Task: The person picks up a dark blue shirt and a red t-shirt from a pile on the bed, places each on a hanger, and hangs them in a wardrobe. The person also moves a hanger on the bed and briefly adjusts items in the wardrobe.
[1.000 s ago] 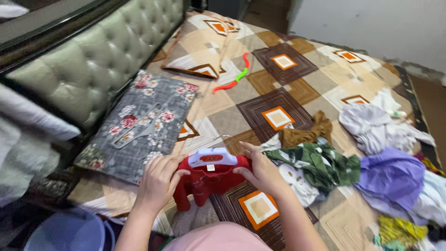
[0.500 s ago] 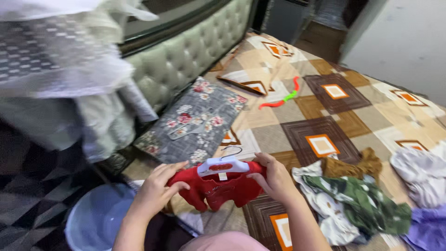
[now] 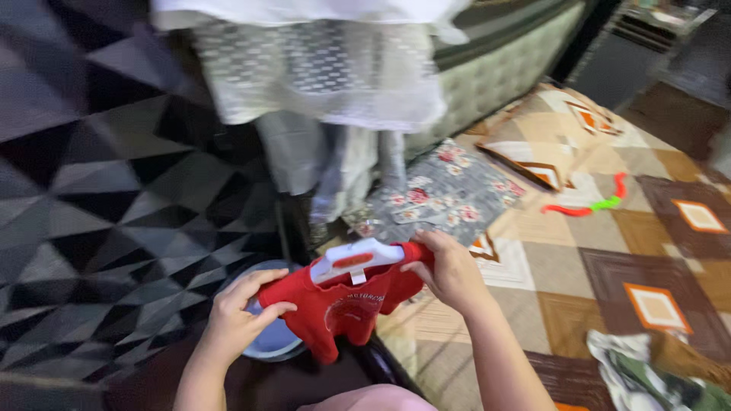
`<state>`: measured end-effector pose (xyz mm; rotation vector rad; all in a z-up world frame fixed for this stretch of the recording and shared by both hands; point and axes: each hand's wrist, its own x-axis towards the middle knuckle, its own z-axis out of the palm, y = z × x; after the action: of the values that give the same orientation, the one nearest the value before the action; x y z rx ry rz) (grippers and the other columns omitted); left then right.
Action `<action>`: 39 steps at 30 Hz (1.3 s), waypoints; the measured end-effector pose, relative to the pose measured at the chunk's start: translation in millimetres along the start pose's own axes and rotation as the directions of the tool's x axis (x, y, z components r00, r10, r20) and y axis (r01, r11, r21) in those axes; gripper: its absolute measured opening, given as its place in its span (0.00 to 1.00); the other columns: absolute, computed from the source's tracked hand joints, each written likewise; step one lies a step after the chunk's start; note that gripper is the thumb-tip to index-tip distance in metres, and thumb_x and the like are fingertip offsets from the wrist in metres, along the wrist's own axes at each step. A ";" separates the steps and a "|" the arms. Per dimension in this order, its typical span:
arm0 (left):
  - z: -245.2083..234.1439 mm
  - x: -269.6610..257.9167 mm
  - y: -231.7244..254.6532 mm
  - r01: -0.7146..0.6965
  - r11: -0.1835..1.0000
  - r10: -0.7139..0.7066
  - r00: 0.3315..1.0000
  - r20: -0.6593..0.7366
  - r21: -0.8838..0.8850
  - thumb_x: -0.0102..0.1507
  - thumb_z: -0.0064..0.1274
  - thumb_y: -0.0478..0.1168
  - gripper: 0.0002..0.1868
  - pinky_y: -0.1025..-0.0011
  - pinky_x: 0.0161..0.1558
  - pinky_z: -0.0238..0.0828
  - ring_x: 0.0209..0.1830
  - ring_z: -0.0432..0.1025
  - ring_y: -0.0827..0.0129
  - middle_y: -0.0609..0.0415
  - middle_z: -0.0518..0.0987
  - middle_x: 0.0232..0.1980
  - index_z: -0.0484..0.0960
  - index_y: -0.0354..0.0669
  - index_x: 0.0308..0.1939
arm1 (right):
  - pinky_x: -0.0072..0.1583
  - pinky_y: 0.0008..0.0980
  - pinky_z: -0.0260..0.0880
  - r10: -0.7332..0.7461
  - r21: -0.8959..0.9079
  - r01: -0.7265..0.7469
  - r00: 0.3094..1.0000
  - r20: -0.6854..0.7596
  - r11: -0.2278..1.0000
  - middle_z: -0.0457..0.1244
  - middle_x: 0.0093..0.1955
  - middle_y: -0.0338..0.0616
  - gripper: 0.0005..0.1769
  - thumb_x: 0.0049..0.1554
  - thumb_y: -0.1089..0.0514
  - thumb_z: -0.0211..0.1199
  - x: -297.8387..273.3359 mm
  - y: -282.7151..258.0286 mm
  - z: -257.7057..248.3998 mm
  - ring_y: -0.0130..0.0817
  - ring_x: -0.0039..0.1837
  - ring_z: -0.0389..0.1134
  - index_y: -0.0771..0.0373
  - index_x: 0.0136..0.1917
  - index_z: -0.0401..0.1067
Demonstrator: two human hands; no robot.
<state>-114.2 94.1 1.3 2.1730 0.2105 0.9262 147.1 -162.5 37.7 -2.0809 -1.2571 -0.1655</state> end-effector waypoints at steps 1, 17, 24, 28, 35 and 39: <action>-16.1 -4.9 -4.2 0.020 1.000 -0.020 1.000 -0.015 0.020 0.48 0.72 0.37 0.27 0.69 0.50 0.77 0.49 0.81 0.63 0.50 0.85 0.51 0.83 0.37 0.50 | 0.55 0.45 0.70 0.004 0.020 -0.004 1.000 0.020 1.000 0.69 0.50 0.57 0.30 0.45 0.50 0.77 9.0 -7.2 12.5 0.57 0.54 0.70 0.68 0.56 0.73; -181.4 -118.7 -23.5 0.517 0.846 -0.520 0.749 -0.411 -0.130 0.51 0.66 0.27 0.51 0.67 0.53 0.76 0.57 0.75 0.66 0.49 0.73 0.62 0.55 0.46 0.73 | 0.56 0.43 0.73 -0.653 0.455 0.584 0.758 -0.009 0.672 0.70 0.55 0.55 0.43 0.51 0.52 0.75 155.7 -138.6 203.1 0.51 0.55 0.74 0.64 0.68 0.50; -193.7 -177.3 -16.9 0.558 0.805 -0.502 0.458 -0.733 -0.203 0.58 0.61 0.26 0.51 0.67 0.49 0.73 0.45 0.76 0.63 0.44 0.80 0.45 0.48 0.48 0.79 | 0.54 0.40 0.73 -0.811 0.616 0.680 0.575 -0.109 0.399 0.69 0.53 0.54 0.44 0.53 0.55 0.74 204.8 -227.7 261.8 0.49 0.53 0.74 0.64 0.70 0.47; -184.5 -208.2 -2.4 0.504 0.855 -0.360 0.411 -0.837 -0.120 0.56 0.60 0.24 0.57 0.68 0.52 0.69 0.47 0.73 0.67 0.46 0.79 0.48 0.40 0.48 0.80 | 0.55 0.42 0.73 -0.845 0.710 0.651 0.513 -0.151 0.268 0.69 0.53 0.55 0.44 0.53 0.57 0.74 212.0 -276.7 288.8 0.49 0.53 0.74 0.64 0.70 0.47; -163.4 -261.7 34.2 0.681 0.732 -0.190 0.198 -0.961 -0.004 0.54 0.61 0.24 0.53 0.66 0.57 0.70 0.53 0.77 0.65 0.45 0.81 0.53 0.44 0.45 0.76 | 0.54 0.40 0.73 -0.878 0.834 0.539 0.449 -0.168 0.116 0.68 0.52 0.55 0.43 0.52 0.57 0.75 190.7 -361.1 309.0 0.46 0.53 0.74 0.65 0.69 0.50; -161.7 -301.8 60.0 0.709 0.705 -0.025 0.031 -0.999 0.004 0.59 0.55 0.24 0.47 0.69 0.53 0.74 0.52 0.77 0.67 0.47 0.80 0.54 0.45 0.44 0.77 | 0.54 0.40 0.74 -0.948 0.883 0.462 0.307 -0.080 0.075 0.70 0.52 0.55 0.39 0.54 0.53 0.72 166.8 -411.1 300.4 0.48 0.53 0.75 0.65 0.69 0.53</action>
<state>-450.1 21.1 -50.0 1.2399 1.8826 1.9817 -172.5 264.8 86.1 -0.3985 -2.1779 0.5310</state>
